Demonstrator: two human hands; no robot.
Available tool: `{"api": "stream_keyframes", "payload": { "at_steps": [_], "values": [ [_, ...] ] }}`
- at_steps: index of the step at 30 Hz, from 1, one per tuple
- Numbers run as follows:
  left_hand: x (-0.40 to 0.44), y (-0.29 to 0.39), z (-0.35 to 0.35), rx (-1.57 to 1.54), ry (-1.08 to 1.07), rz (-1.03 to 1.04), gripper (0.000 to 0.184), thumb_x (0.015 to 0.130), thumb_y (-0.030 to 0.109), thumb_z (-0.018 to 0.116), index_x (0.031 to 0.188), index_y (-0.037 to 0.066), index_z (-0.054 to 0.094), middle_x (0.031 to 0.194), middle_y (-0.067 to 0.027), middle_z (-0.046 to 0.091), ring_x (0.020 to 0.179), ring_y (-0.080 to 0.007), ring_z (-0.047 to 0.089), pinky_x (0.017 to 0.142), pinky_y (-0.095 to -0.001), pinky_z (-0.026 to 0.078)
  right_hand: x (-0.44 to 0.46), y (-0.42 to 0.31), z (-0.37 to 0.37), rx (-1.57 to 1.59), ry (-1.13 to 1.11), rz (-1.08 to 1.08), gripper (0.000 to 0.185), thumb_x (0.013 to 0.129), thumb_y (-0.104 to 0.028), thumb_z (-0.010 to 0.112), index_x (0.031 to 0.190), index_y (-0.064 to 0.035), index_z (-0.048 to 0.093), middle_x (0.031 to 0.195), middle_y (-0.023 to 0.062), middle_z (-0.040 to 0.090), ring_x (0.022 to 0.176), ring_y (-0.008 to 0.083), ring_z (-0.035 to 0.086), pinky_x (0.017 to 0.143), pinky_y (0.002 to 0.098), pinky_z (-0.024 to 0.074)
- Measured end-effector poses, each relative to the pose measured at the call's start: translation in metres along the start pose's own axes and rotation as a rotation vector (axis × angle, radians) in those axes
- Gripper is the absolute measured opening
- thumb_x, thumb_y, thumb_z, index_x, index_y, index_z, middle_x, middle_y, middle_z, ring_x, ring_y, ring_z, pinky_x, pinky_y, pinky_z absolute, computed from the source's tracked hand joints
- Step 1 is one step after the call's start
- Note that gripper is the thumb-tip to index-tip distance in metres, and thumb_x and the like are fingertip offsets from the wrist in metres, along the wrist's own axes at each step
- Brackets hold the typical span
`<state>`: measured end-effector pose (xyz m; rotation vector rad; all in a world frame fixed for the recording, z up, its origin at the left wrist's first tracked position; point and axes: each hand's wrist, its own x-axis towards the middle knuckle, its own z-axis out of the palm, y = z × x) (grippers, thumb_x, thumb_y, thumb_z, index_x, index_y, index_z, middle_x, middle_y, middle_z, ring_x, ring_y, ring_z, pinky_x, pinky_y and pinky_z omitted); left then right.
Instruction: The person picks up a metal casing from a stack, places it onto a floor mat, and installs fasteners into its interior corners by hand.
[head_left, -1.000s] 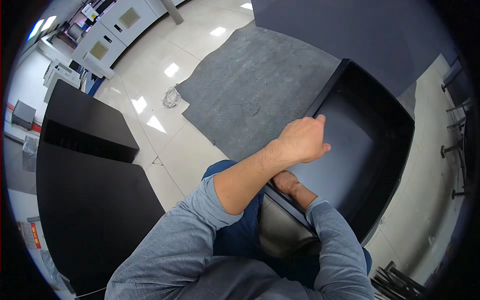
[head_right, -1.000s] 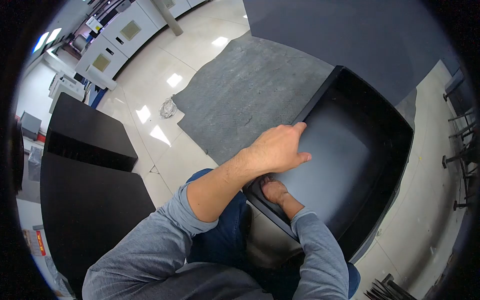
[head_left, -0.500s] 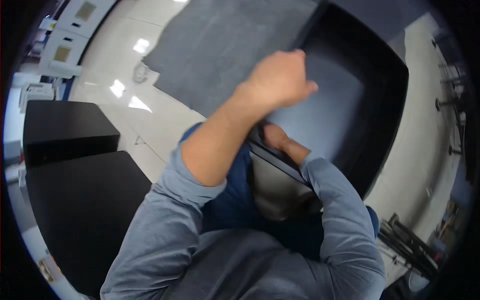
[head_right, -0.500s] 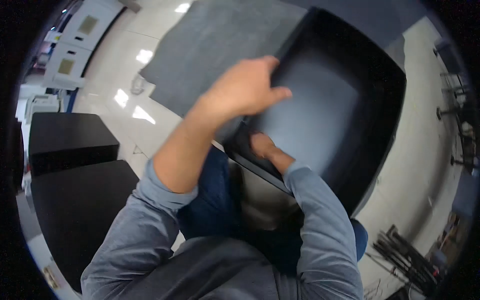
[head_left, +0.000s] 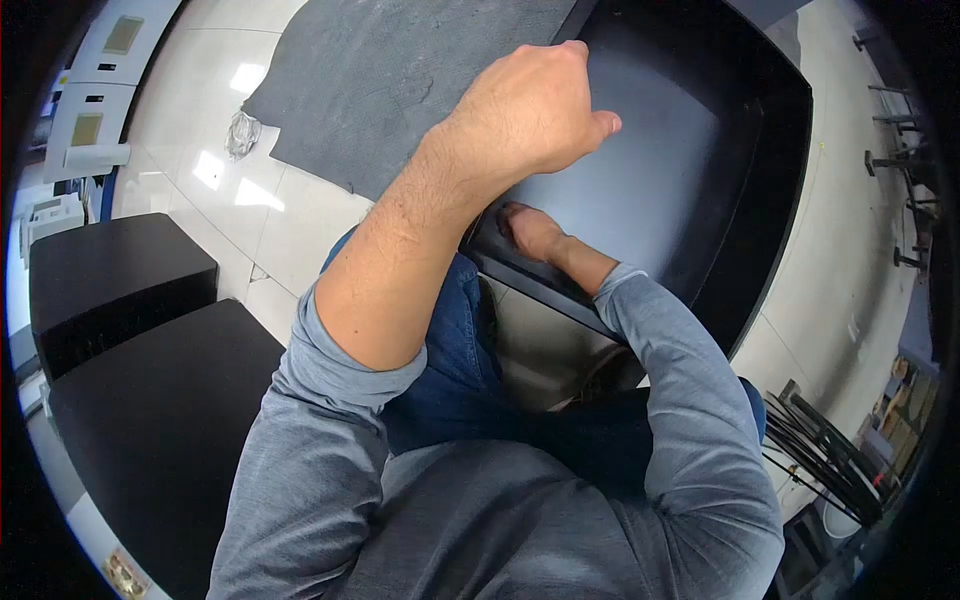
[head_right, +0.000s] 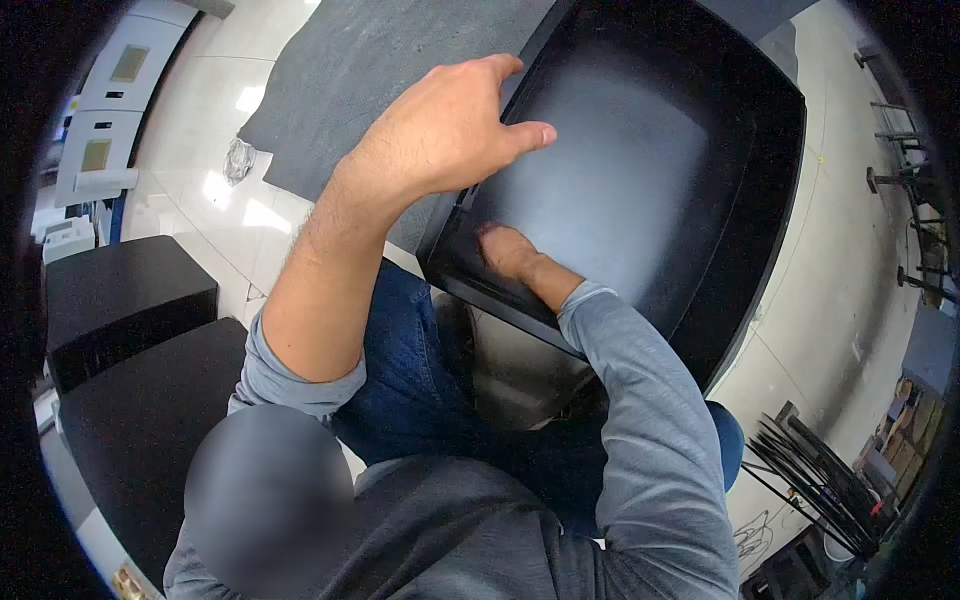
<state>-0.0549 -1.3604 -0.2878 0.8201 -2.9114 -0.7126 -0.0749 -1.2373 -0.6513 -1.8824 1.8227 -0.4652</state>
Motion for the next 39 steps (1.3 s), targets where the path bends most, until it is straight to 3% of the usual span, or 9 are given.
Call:
{"api": "stream_keyframes", "payload": {
  "at_steps": [2, 5, 8, 11, 20, 23, 32, 35, 39],
  "values": [
    [0.002, 0.000, 0.001, -0.019, -0.005, 0.011, 0.068, 0.079, 0.037, 0.071, 0.126, -0.009, 0.053, 0.109, -0.0294, 0.064, 0.105, -0.0392, 0.064, 0.093, -0.0416, 0.050, 0.001, -0.002, 0.006, -0.179, 0.212, -0.200, 0.033, 0.092, -0.025, 0.044, 0.087, -0.0076, 0.072, 0.087, 0.0183, 0.069, 0.085, 0.0349, 0.066, 0.074, 0.0460, 0.0530],
    [0.006, 0.003, -0.007, -0.044, -0.045, 0.028, 0.069, 0.078, 0.037, 0.071, 0.125, -0.009, 0.053, 0.108, -0.0288, 0.064, 0.103, -0.0391, 0.064, 0.092, -0.0419, 0.050, 0.022, 0.003, 0.029, -0.262, 0.365, -0.239, 0.033, 0.076, -0.029, 0.064, 0.090, 0.0003, 0.069, 0.096, 0.0198, 0.069, 0.090, 0.0348, 0.066, 0.080, 0.0455, 0.0512],
    [0.004, 0.003, -0.002, -0.044, -0.022, 0.039, 0.069, 0.078, 0.039, 0.071, 0.125, -0.009, 0.054, 0.107, -0.0282, 0.065, 0.102, -0.0388, 0.064, 0.090, -0.0420, 0.050, 0.029, 0.015, -0.001, 0.287, -0.082, 0.301, 0.029, 0.078, -0.024, 0.062, 0.092, -0.0004, 0.069, 0.095, 0.0206, 0.069, 0.092, 0.0366, 0.065, 0.081, 0.0435, 0.0511],
    [0.000, 0.006, -0.007, -0.023, 0.002, 0.075, 0.070, 0.077, 0.041, 0.072, 0.124, -0.008, 0.055, 0.108, -0.0283, 0.064, 0.102, -0.0388, 0.064, 0.090, -0.0410, 0.050, 0.010, 0.039, -0.012, 0.109, -0.224, 0.003, 0.028, 0.082, -0.024, 0.057, 0.093, -0.0004, 0.069, 0.094, 0.0225, 0.068, 0.090, 0.0394, 0.064, 0.082, 0.0442, 0.0510],
    [-0.002, 0.006, -0.003, 0.057, 0.022, 0.118, 0.077, 0.076, 0.052, 0.071, 0.124, -0.006, 0.057, 0.109, -0.0283, 0.065, 0.102, -0.0382, 0.065, 0.089, -0.0423, 0.052, 0.002, 0.003, -0.055, 0.143, -0.264, 0.394, 0.027, 0.085, -0.022, 0.054, 0.090, -0.0012, 0.071, 0.096, 0.0263, 0.067, 0.092, 0.0383, 0.066, 0.082, 0.0473, 0.0510],
    [-0.001, 0.005, -0.003, 0.057, 0.022, 0.122, 0.077, 0.076, 0.052, 0.071, 0.123, -0.007, 0.057, 0.108, -0.0285, 0.065, 0.102, -0.0382, 0.065, 0.089, -0.0420, 0.052, 0.006, 0.025, -0.002, 0.109, -0.196, 0.384, 0.027, 0.087, -0.018, 0.051, 0.088, -0.0008, 0.071, 0.094, 0.0247, 0.068, 0.089, 0.0378, 0.067, 0.081, 0.0464, 0.0524],
    [0.001, 0.008, 0.000, 0.058, 0.009, 0.081, 0.076, 0.075, 0.052, 0.072, 0.122, -0.007, 0.059, 0.106, -0.0289, 0.065, 0.100, -0.0378, 0.066, 0.087, -0.0428, 0.053, 0.001, -0.007, -0.032, -0.024, -0.325, 0.157, 0.023, 0.086, -0.015, 0.051, 0.085, -0.0025, 0.070, 0.089, 0.0208, 0.069, 0.086, 0.0358, 0.068, 0.077, 0.0460, 0.0539],
    [0.003, 0.005, 0.001, 0.057, 0.008, 0.083, 0.076, 0.076, 0.052, 0.072, 0.122, -0.007, 0.059, 0.106, -0.0289, 0.065, 0.100, -0.0378, 0.066, 0.087, -0.0423, 0.053, 0.000, 0.006, -0.009, -0.014, -0.220, 0.046, 0.023, 0.085, -0.017, 0.051, 0.083, -0.0023, 0.069, 0.087, 0.0210, 0.069, 0.084, 0.0364, 0.067, 0.076, 0.0472, 0.0536],
    [0.006, 0.003, 0.003, 0.047, 0.008, 0.095, 0.076, 0.076, 0.052, 0.072, 0.122, -0.007, 0.059, 0.107, -0.0284, 0.065, 0.101, -0.0376, 0.066, 0.087, -0.0421, 0.053, -0.003, -0.001, -0.022, 0.000, -0.286, 0.110, 0.024, 0.085, -0.017, 0.050, 0.083, -0.0019, 0.068, 0.089, 0.0225, 0.068, 0.085, 0.0369, 0.067, 0.076, 0.0476, 0.0534]
  ]
}}
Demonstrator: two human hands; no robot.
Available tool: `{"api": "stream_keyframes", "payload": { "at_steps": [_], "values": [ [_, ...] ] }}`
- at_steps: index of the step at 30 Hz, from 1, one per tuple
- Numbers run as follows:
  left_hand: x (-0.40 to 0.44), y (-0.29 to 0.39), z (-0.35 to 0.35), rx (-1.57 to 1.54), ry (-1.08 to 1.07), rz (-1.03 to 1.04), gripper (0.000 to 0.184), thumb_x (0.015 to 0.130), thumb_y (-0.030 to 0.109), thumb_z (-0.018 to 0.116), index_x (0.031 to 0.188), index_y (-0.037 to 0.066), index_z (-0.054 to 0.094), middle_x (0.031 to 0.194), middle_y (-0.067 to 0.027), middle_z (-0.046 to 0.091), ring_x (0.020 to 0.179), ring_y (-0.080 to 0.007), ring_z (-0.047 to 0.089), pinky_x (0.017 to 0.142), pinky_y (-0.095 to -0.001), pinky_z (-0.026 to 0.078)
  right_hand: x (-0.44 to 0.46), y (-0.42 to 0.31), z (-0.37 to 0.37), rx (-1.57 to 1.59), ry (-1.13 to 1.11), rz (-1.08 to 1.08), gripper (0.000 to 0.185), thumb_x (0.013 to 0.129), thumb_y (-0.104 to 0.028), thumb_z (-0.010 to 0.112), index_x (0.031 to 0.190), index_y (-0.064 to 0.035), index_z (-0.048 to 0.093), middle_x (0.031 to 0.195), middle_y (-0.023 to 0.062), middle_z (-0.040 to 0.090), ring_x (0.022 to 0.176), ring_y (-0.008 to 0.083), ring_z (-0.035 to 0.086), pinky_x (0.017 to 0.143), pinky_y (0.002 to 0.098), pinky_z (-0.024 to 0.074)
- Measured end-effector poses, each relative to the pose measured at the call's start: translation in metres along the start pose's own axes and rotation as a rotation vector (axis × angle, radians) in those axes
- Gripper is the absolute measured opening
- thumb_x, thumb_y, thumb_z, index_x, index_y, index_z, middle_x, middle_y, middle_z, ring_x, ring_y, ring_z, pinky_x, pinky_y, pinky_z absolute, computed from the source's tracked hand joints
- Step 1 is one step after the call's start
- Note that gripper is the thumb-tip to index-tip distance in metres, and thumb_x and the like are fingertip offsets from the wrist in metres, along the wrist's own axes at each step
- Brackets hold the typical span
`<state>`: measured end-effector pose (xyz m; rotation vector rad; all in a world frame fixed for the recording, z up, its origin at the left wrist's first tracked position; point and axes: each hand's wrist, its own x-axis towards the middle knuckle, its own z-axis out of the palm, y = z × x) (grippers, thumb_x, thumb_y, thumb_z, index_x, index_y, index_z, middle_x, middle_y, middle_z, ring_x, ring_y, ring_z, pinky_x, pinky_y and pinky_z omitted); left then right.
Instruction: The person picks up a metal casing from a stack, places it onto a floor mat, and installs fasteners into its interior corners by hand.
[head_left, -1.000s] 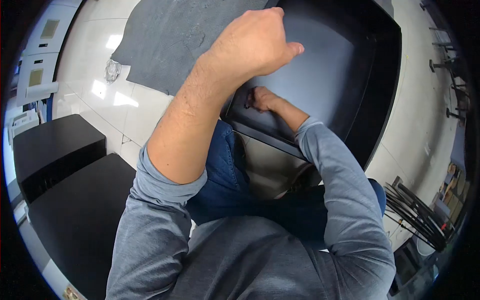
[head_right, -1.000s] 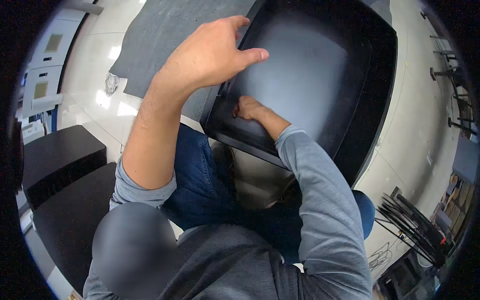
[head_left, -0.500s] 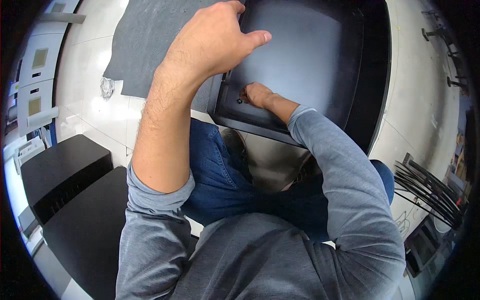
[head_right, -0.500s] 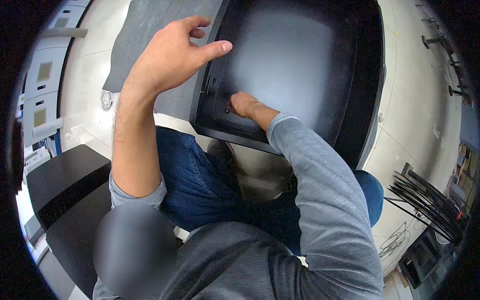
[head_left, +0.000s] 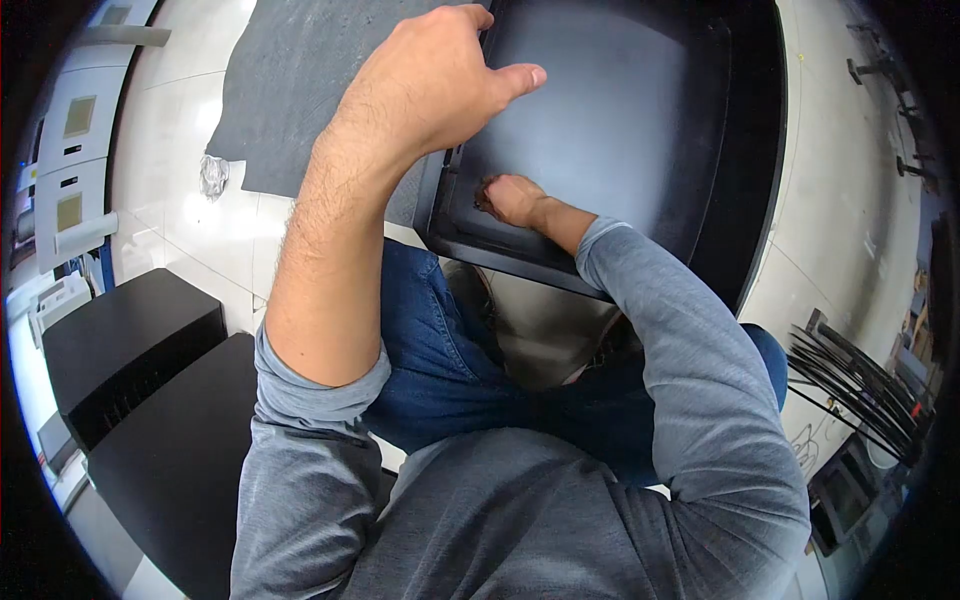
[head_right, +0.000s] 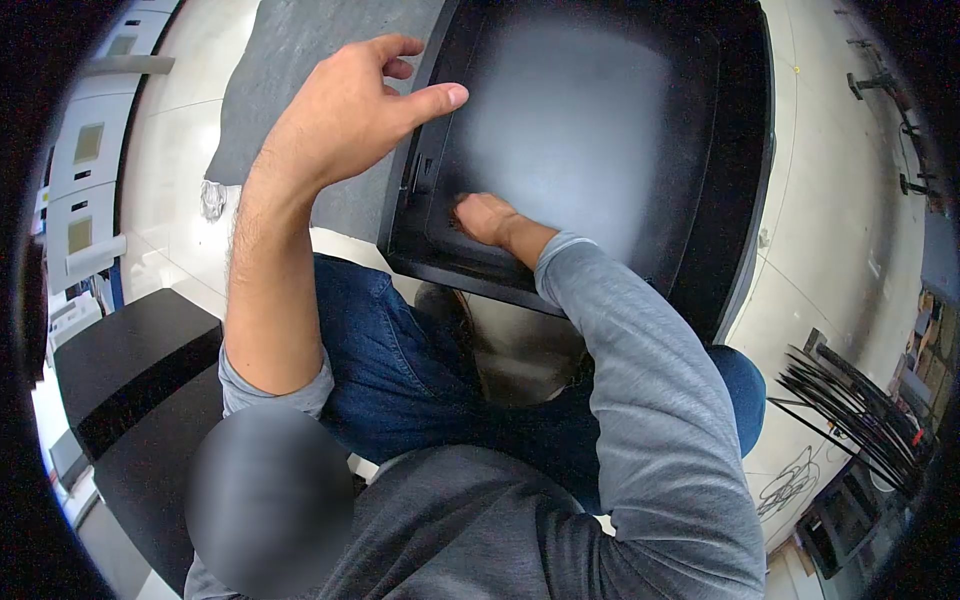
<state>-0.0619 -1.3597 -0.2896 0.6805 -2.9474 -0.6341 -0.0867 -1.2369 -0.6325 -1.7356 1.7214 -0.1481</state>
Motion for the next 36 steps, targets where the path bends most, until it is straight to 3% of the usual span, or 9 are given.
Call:
{"api": "stream_keyframes", "payload": {
  "at_steps": [5, 14, 17, 21, 27, 30, 33, 35, 36],
  "values": [
    [0.000, 0.001, -0.002, 0.004, -0.007, -0.010, 0.075, 0.076, 0.052, 0.072, 0.121, -0.007, 0.059, 0.107, -0.0280, 0.065, 0.100, -0.0371, 0.066, 0.087, -0.0421, 0.053, 0.007, 0.004, 0.007, 0.087, 0.100, -0.036, 0.027, 0.086, -0.017, 0.048, 0.086, -0.0021, 0.070, 0.089, 0.0224, 0.069, 0.086, 0.0360, 0.068, 0.076, 0.0465, 0.0540],
    [0.000, -0.005, 0.003, -0.030, 0.043, 0.054, 0.070, 0.077, 0.047, 0.073, 0.120, -0.007, 0.060, 0.108, -0.0276, 0.065, 0.098, -0.0357, 0.067, 0.086, -0.0409, 0.053, -0.006, -0.028, -0.046, -0.158, -0.184, -0.103, 0.029, 0.088, -0.019, 0.047, 0.090, -0.0029, 0.071, 0.094, 0.0197, 0.070, 0.091, 0.0325, 0.068, 0.081, 0.0440, 0.0541],
    [-0.003, 0.001, -0.001, -0.064, 0.015, 0.002, 0.068, 0.077, 0.045, 0.073, 0.120, -0.007, 0.060, 0.109, -0.0275, 0.065, 0.097, -0.0353, 0.067, 0.085, -0.0413, 0.053, 0.004, -0.011, -0.016, -0.236, 0.079, -0.303, 0.033, 0.090, -0.021, 0.043, 0.081, -0.0094, 0.072, 0.085, 0.0146, 0.070, 0.082, 0.0309, 0.068, 0.072, 0.0450, 0.0543],
    [-0.005, 0.007, -0.005, -0.059, -0.017, -0.057, 0.067, 0.077, 0.044, 0.073, 0.120, -0.006, 0.060, 0.110, -0.0275, 0.065, 0.097, -0.0344, 0.067, 0.084, -0.0418, 0.054, 0.006, -0.025, -0.029, -0.329, -0.049, -0.200, 0.028, 0.086, -0.024, 0.047, 0.082, -0.0105, 0.072, 0.091, 0.0142, 0.070, 0.084, 0.0303, 0.069, 0.073, 0.0442, 0.0550],
    [-0.004, 0.006, -0.002, -0.042, -0.001, -0.055, 0.067, 0.077, 0.044, 0.073, 0.120, -0.006, 0.060, 0.110, -0.0274, 0.065, 0.097, -0.0342, 0.067, 0.085, -0.0414, 0.054, 0.004, -0.014, -0.015, -0.081, 0.163, -0.030, 0.028, 0.087, -0.023, 0.049, 0.090, -0.0103, 0.073, 0.092, 0.0134, 0.071, 0.074, 0.0313, 0.069, 0.066, 0.0414, 0.0558],
    [0.002, 0.002, 0.004, -0.021, 0.020, -0.016, 0.066, 0.078, 0.045, 0.072, 0.118, -0.006, 0.061, 0.109, -0.0274, 0.065, 0.098, -0.0338, 0.067, 0.085, -0.0404, 0.053, -0.008, -0.018, -0.069, -0.038, -0.063, 0.039, 0.028, 0.088, -0.018, 0.048, 0.093, -0.0030, 0.070, 0.099, 0.0185, 0.070, 0.095, 0.0333, 0.067, 0.084, 0.0433, 0.0530],
    [0.004, 0.006, 0.011, 0.013, -0.008, -0.003, 0.065, 0.079, 0.045, 0.072, 0.117, -0.007, 0.061, 0.108, -0.0274, 0.065, 0.099, -0.0332, 0.067, 0.085, -0.0393, 0.052, 0.015, 0.041, -0.033, 0.092, 0.449, -0.088, 0.026, 0.086, -0.018, 0.050, 0.095, -0.0029, 0.070, 0.104, 0.0182, 0.069, 0.096, 0.0337, 0.066, 0.084, 0.0437, 0.0517],
    [0.011, 0.018, 0.015, 0.010, -0.029, 0.023, 0.065, 0.079, 0.045, 0.071, 0.117, -0.007, 0.061, 0.108, -0.0270, 0.065, 0.099, -0.0329, 0.067, 0.085, -0.0386, 0.051, -0.043, 0.019, -0.153, -0.150, -0.107, 0.083, 0.025, 0.084, -0.016, 0.053, 0.097, -0.0036, 0.070, 0.101, 0.0195, 0.069, 0.093, 0.0342, 0.067, 0.082, 0.0446, 0.0514],
    [0.008, 0.022, 0.015, 0.005, -0.041, 0.034, 0.065, 0.079, 0.044, 0.071, 0.117, -0.007, 0.061, 0.108, -0.0266, 0.066, 0.098, -0.0327, 0.067, 0.085, -0.0383, 0.051, -0.088, 0.005, -0.207, -0.005, -0.074, 0.167, 0.026, 0.083, -0.014, 0.052, 0.100, -0.0035, 0.069, 0.098, 0.0195, 0.069, 0.092, 0.0351, 0.067, 0.081, 0.0444, 0.0519]
  ]
}}
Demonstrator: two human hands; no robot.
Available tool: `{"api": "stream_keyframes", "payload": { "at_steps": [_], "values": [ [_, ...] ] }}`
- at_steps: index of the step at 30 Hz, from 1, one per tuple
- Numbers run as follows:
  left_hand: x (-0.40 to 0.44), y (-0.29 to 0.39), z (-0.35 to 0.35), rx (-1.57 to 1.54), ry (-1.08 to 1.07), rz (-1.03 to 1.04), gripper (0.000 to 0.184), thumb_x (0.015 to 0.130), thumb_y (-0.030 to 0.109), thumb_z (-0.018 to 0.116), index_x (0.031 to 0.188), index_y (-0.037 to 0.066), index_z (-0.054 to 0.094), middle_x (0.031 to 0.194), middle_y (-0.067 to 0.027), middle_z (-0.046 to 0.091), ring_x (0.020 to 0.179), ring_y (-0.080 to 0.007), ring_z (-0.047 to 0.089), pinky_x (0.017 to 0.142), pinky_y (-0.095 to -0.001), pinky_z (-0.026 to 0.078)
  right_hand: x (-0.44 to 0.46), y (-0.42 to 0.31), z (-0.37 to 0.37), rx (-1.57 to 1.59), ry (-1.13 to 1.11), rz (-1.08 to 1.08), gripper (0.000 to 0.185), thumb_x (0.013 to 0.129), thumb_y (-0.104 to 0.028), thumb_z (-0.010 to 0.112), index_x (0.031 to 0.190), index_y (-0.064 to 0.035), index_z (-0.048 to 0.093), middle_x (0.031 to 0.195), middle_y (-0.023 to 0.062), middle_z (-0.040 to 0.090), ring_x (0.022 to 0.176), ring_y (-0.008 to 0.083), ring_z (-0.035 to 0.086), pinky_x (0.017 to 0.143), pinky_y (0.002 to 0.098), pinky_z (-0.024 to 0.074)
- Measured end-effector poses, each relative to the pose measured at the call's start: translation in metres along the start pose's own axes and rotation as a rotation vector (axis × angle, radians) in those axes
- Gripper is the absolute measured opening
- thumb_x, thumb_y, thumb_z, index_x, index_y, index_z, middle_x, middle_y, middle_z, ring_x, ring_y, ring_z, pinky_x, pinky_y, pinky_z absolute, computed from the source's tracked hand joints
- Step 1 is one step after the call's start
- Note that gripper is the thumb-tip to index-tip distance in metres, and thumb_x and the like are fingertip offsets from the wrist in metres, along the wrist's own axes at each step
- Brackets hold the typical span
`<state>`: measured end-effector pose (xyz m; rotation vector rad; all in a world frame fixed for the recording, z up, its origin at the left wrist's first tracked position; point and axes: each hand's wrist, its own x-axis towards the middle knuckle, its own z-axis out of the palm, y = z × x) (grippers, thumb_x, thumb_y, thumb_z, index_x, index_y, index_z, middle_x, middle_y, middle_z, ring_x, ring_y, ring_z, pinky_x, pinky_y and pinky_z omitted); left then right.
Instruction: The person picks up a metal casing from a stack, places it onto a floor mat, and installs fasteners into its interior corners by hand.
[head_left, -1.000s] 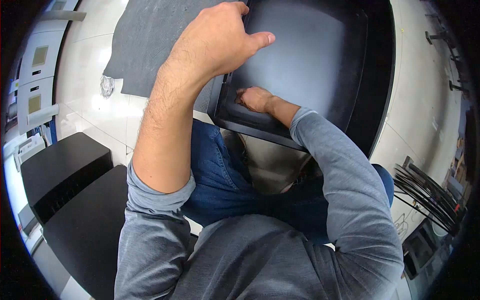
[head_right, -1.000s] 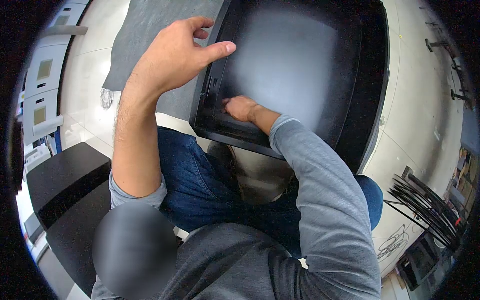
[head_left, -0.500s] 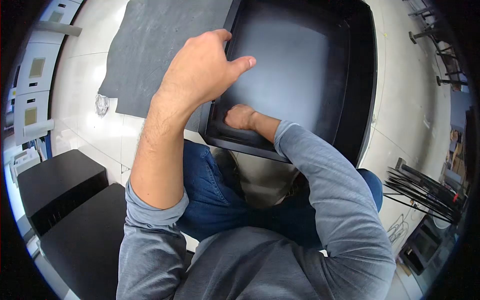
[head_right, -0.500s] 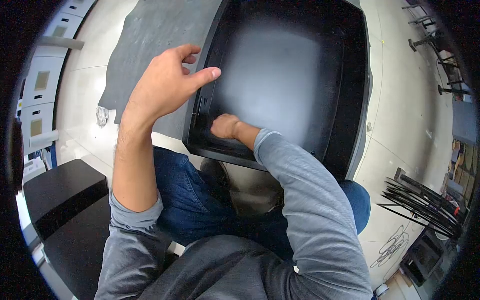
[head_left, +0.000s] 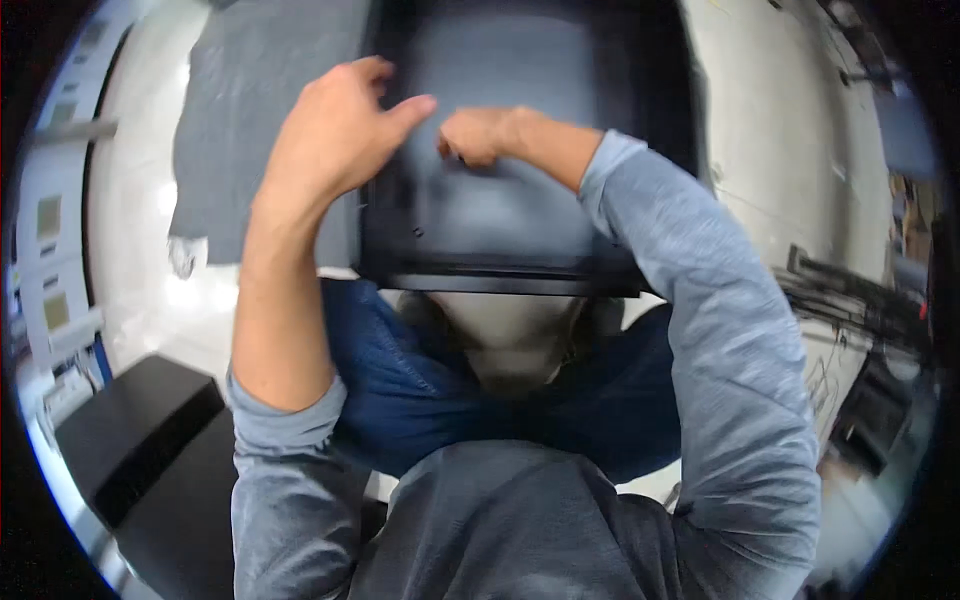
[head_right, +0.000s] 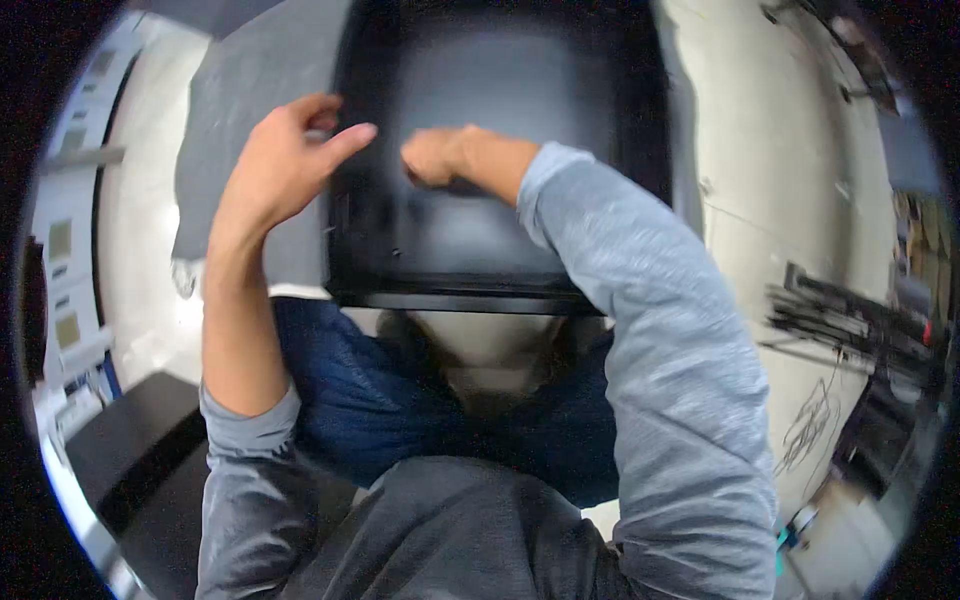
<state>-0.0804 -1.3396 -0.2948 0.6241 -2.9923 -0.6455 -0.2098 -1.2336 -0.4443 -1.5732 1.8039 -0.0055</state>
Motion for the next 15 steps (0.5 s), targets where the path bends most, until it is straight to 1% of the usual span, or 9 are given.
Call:
{"api": "stream_keyframes", "payload": {
  "at_steps": [1, 2, 4, 5, 6, 8, 9, 12, 15],
  "values": [
    [-0.001, 0.006, 0.000, -0.003, -0.009, 0.012, 0.065, 0.080, 0.044, 0.071, 0.118, -0.007, 0.060, 0.108, -0.0262, 0.066, 0.098, -0.0325, 0.067, 0.085, -0.0381, 0.051, -0.012, 0.029, -0.010, -0.023, 0.100, -0.095, 0.026, 0.082, -0.012, 0.054, 0.103, -0.0035, 0.068, 0.097, 0.0198, 0.069, 0.092, 0.0359, 0.066, 0.081, 0.0440, 0.0518],
    [-0.002, 0.015, -0.001, -0.026, -0.012, 0.010, 0.063, 0.079, 0.042, 0.072, 0.117, -0.007, 0.061, 0.107, -0.0262, 0.066, 0.099, -0.0338, 0.067, 0.086, -0.0385, 0.051, -0.023, 0.061, -0.011, -0.053, 0.301, -0.076, 0.027, 0.081, -0.011, 0.059, 0.105, -0.0030, 0.067, 0.093, 0.0189, 0.070, 0.083, 0.0321, 0.069, 0.072, 0.0422, 0.0546],
    [-0.004, 0.031, -0.002, -0.060, -0.022, -0.022, 0.059, 0.078, 0.037, 0.072, 0.116, -0.008, 0.061, 0.106, -0.0260, 0.066, 0.100, -0.0364, 0.066, 0.088, -0.0392, 0.051, -0.093, 0.085, -0.055, 0.506, 0.255, 0.213, 0.024, 0.080, -0.010, 0.064, 0.102, -0.0005, 0.066, 0.085, 0.0168, 0.070, 0.072, 0.0252, 0.070, 0.061, 0.0389, 0.0562],
    [-0.004, 0.036, -0.001, -0.069, -0.034, -0.030, 0.060, 0.079, 0.037, 0.072, 0.116, -0.008, 0.061, 0.106, -0.0257, 0.066, 0.099, -0.0355, 0.066, 0.087, -0.0389, 0.051, -0.132, 0.085, -0.079, 0.554, 0.311, 0.368, 0.017, 0.081, -0.008, 0.065, 0.095, 0.0028, 0.067, 0.078, 0.0137, 0.070, 0.065, 0.0191, 0.070, 0.054, 0.0356, 0.0559],
    [-0.005, 0.041, -0.001, -0.075, -0.047, -0.040, 0.060, 0.079, 0.038, 0.073, 0.117, -0.008, 0.061, 0.107, -0.0254, 0.066, 0.098, -0.0346, 0.066, 0.086, -0.0385, 0.052, -0.139, 0.133, -0.066, 0.626, 0.580, 0.230, 0.011, 0.081, -0.004, 0.063, 0.087, 0.0048, 0.067, 0.075, 0.0129, 0.069, 0.065, 0.0190, 0.069, 0.055, 0.0332, 0.0562],
    [-0.002, 0.050, 0.002, -0.059, -0.052, -0.035, 0.061, 0.080, 0.038, 0.072, 0.118, -0.008, 0.060, 0.107, -0.0247, 0.066, 0.096, -0.0321, 0.067, 0.084, -0.0373, 0.053, -0.177, 0.196, -0.061, 0.781, 0.810, 0.335, 0.010, 0.085, -0.005, 0.062, 0.085, 0.0027, 0.068, 0.076, 0.0116, 0.069, 0.063, 0.0183, 0.069, 0.056, 0.0295, 0.0560],
    [-0.001, 0.058, 0.003, -0.060, -0.050, -0.026, 0.062, 0.080, 0.039, 0.073, 0.118, -0.008, 0.060, 0.107, -0.0246, 0.067, 0.096, -0.0320, 0.067, 0.084, -0.0373, 0.052, -0.195, 0.220, -0.050, 1.051, 0.906, 0.373, 0.013, 0.089, -0.010, 0.061, 0.090, 0.0012, 0.067, 0.077, 0.0102, 0.069, 0.064, 0.0181, 0.069, 0.057, 0.0306, 0.0559],
    [0.004, 0.072, 0.000, -0.041, -0.062, 0.001, 0.062, 0.079, 0.042, 0.072, 0.116, -0.006, 0.062, 0.104, -0.0240, 0.068, 0.096, -0.0317, 0.067, 0.085, -0.0372, 0.052, -0.245, 0.240, -0.014, 1.172, 0.993, 0.471, 0.019, 0.089, -0.018, 0.064, 0.095, -0.0005, 0.067, 0.077, 0.0089, 0.066, 0.064, 0.0181, 0.065, 0.056, 0.0314, 0.0557],
    [0.014, 0.075, 0.005, 0.053, -0.071, 0.082, 0.061, 0.084, 0.042, 0.069, 0.119, -0.007, 0.061, 0.106, -0.0225, 0.068, 0.099, -0.0278, 0.066, 0.087, -0.0348, 0.050, -0.258, 0.281, 0.032, 1.061, 1.058, 0.784, 0.029, 0.084, -0.025, 0.069, 0.102, -0.0019, 0.067, 0.084, 0.0104, 0.065, 0.070, 0.0186, 0.062, 0.056, 0.0335, 0.0564]
  ]
}}
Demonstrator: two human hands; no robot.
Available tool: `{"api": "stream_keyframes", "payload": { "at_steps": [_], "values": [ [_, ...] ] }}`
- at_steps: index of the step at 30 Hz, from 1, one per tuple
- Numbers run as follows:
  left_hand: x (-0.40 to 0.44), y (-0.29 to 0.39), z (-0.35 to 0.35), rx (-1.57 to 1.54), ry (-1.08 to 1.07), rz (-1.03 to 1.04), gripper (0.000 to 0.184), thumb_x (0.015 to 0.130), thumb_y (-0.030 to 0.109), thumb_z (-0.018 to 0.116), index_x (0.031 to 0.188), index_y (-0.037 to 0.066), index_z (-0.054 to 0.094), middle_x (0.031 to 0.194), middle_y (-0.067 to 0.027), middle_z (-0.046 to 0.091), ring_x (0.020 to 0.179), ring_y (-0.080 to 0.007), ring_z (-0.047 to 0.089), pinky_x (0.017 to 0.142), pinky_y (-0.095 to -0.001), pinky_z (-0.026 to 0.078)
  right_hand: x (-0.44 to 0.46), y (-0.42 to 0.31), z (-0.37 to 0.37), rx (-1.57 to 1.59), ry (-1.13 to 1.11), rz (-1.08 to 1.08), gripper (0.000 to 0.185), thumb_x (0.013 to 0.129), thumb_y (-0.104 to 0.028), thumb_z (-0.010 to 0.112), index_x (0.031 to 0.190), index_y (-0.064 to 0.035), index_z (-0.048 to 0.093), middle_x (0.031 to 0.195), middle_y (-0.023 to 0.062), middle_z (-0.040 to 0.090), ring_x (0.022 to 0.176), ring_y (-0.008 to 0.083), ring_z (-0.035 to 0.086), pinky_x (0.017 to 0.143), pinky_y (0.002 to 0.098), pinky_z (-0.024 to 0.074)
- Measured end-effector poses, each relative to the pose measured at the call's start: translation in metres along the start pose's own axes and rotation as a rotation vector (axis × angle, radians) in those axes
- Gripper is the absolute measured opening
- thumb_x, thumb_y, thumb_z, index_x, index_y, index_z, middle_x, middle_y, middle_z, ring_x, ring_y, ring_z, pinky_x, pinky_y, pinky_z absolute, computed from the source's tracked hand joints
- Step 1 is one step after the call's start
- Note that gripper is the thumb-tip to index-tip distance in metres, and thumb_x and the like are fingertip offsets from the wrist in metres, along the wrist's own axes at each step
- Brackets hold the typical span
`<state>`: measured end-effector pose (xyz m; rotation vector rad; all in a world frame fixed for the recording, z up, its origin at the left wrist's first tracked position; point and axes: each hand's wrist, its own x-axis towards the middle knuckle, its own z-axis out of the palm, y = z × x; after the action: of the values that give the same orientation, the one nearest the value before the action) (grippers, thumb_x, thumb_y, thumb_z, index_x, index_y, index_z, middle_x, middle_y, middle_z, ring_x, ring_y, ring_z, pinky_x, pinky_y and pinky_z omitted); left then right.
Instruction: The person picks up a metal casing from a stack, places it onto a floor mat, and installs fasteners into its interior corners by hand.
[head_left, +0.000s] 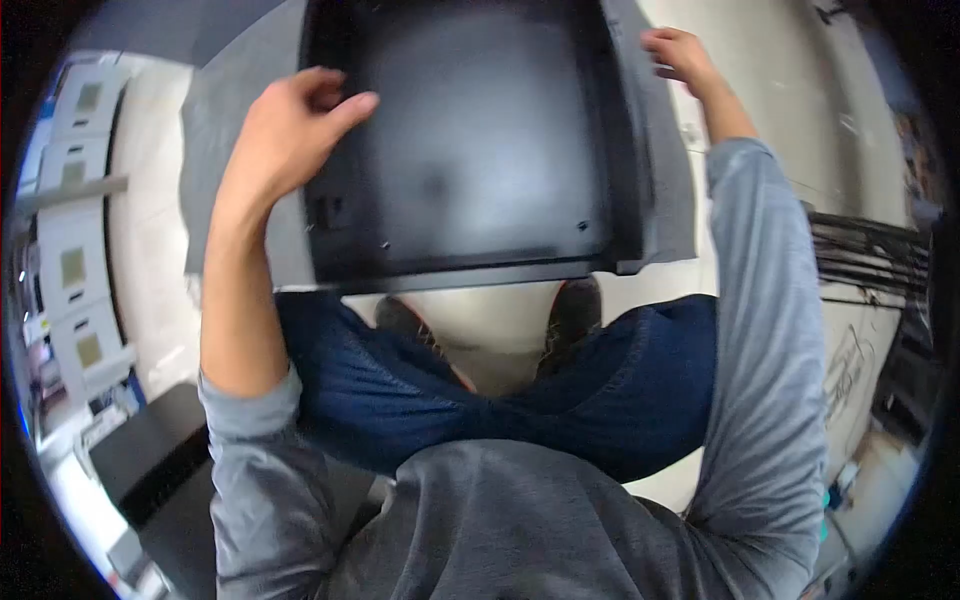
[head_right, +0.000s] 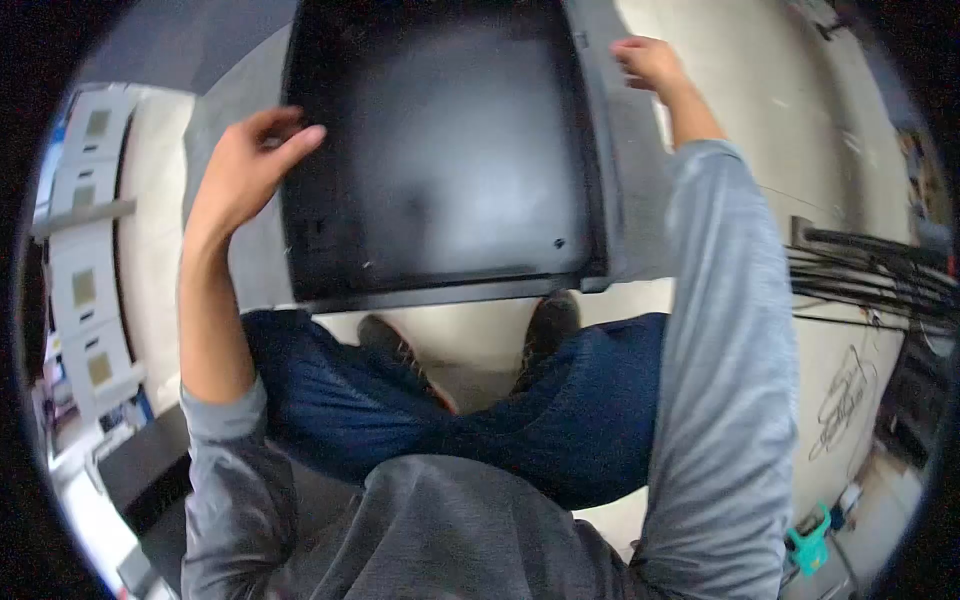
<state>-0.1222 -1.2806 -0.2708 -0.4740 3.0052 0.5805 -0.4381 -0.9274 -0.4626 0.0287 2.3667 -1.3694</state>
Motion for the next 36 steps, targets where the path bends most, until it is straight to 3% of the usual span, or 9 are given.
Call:
{"api": "stream_keyframes", "payload": {
  "at_steps": [9, 11, 16, 18, 22, 25, 28, 34, 36],
  "values": [
    [0.033, -0.051, 0.135, 0.525, -0.618, 0.008, 0.035, 0.085, 0.030, 0.065, 0.107, 0.004, 0.070, 0.105, -0.0207, 0.068, 0.101, -0.0346, 0.065, 0.091, -0.0409, 0.051, 0.062, 0.086, -0.015, 0.192, -0.018, 0.239, 0.016, 0.084, -0.005, 0.057, 0.086, 0.0074, 0.066, 0.072, 0.0178, 0.063, 0.055, 0.0275, 0.063, 0.050, 0.0456, 0.0554],
    [0.024, -0.068, 0.175, 0.567, -0.714, -0.009, 0.026, 0.080, 0.013, 0.062, 0.096, -0.005, 0.069, 0.103, -0.0258, 0.066, 0.100, -0.0364, 0.066, 0.086, -0.0425, 0.054, 0.014, 0.050, -0.010, -0.113, 0.043, 0.144, 0.015, 0.080, -0.003, 0.056, 0.076, 0.0079, 0.066, 0.067, 0.0177, 0.063, 0.052, 0.0276, 0.063, 0.047, 0.0440, 0.0549],
    [0.001, -0.123, 0.227, 0.605, -0.880, 0.047, 0.027, 0.079, 0.014, 0.064, 0.099, -0.004, 0.069, 0.106, -0.0253, 0.066, 0.101, -0.0367, 0.065, 0.087, -0.0422, 0.054, -0.004, 0.052, -0.019, -0.356, 0.054, 0.067, 0.016, 0.074, 0.001, 0.054, 0.065, 0.0076, 0.065, 0.058, 0.0174, 0.061, 0.047, 0.0268, 0.062, 0.043, 0.0408, 0.0526],
    [-0.004, -0.148, 0.242, 0.596, -0.896, 0.014, 0.029, 0.079, 0.016, 0.065, 0.099, -0.005, 0.068, 0.106, -0.0253, 0.066, 0.102, -0.0369, 0.065, 0.087, -0.0423, 0.053, -0.007, 0.055, -0.027, -0.476, 0.089, 0.066, 0.015, 0.074, 0.003, 0.054, 0.066, 0.0081, 0.065, 0.058, 0.0173, 0.061, 0.048, 0.0259, 0.062, 0.042, 0.0401, 0.0512],
    [0.000, -0.189, 0.267, 0.530, -0.974, -0.065, 0.037, 0.082, 0.024, 0.063, 0.100, -0.008, 0.067, 0.108, -0.0267, 0.065, 0.107, -0.0366, 0.062, 0.090, -0.0412, 0.052, -0.008, 0.057, -0.028, -0.784, -0.077, 0.224, 0.023, 0.089, -0.022, 0.059, 0.082, -0.0041, 0.070, 0.089, 0.0084, 0.073, 0.070, 0.0209, 0.069, 0.059, 0.0313, 0.0546],
    [-0.007, -0.227, 0.293, 0.489, -0.968, -0.101, 0.041, 0.083, 0.027, 0.062, 0.104, -0.008, 0.066, 0.112, -0.0271, 0.063, 0.110, -0.0360, 0.061, 0.093, -0.0398, 0.050, -0.007, 0.066, -0.028, -1.014, -0.173, 0.182, 0.022, 0.086, -0.022, 0.066, 0.082, -0.0001, 0.069, 0.084, 0.0102, 0.072, 0.062, 0.0205, 0.067, 0.051, 0.0296, 0.0531],
    [-0.015, -0.197, 0.269, 0.417, -0.925, -0.231, 0.046, 0.083, 0.031, 0.065, 0.109, -0.007, 0.064, 0.118, -0.0264, 0.061, 0.113, -0.0352, 0.060, 0.095, -0.0388, 0.050, -0.026, 0.064, -0.029, -0.320, -0.066, 0.330, 0.023, 0.084, -0.025, 0.069, 0.081, -0.0030, 0.072, 0.079, 0.0063, 0.072, 0.061, 0.0146, 0.066, 0.051, 0.0268, 0.0514],
    [-0.026, -0.138, 0.229, 0.571, -0.992, -0.156, 0.045, 0.083, 0.029, 0.069, 0.114, -0.003, 0.063, 0.121, -0.0225, 0.061, 0.113, -0.0328, 0.060, 0.095, -0.0391, 0.050, 0.023, 0.085, -0.029, -1.224, -0.273, 0.128, 0.026, 0.091, -0.021, 0.056, 0.082, -0.0032, 0.073, 0.089, 0.0118, 0.071, 0.069, 0.0248, 0.069, 0.051, 0.0334, 0.0537],
    [-0.030, -0.145, 0.238, 0.609, -0.988, -0.103, 0.037, 0.085, 0.021, 0.066, 0.113, -0.002, 0.064, 0.121, -0.0208, 0.062, 0.113, -0.0322, 0.061, 0.095, -0.0395, 0.050, 0.019, 0.084, -0.034, -1.003, -0.161, 0.235, 0.023, 0.090, -0.020, 0.057, 0.089, -0.0024, 0.071, 0.091, 0.0150, 0.070, 0.072, 0.0289, 0.069, 0.054, 0.0377, 0.0547]
  ]
}}
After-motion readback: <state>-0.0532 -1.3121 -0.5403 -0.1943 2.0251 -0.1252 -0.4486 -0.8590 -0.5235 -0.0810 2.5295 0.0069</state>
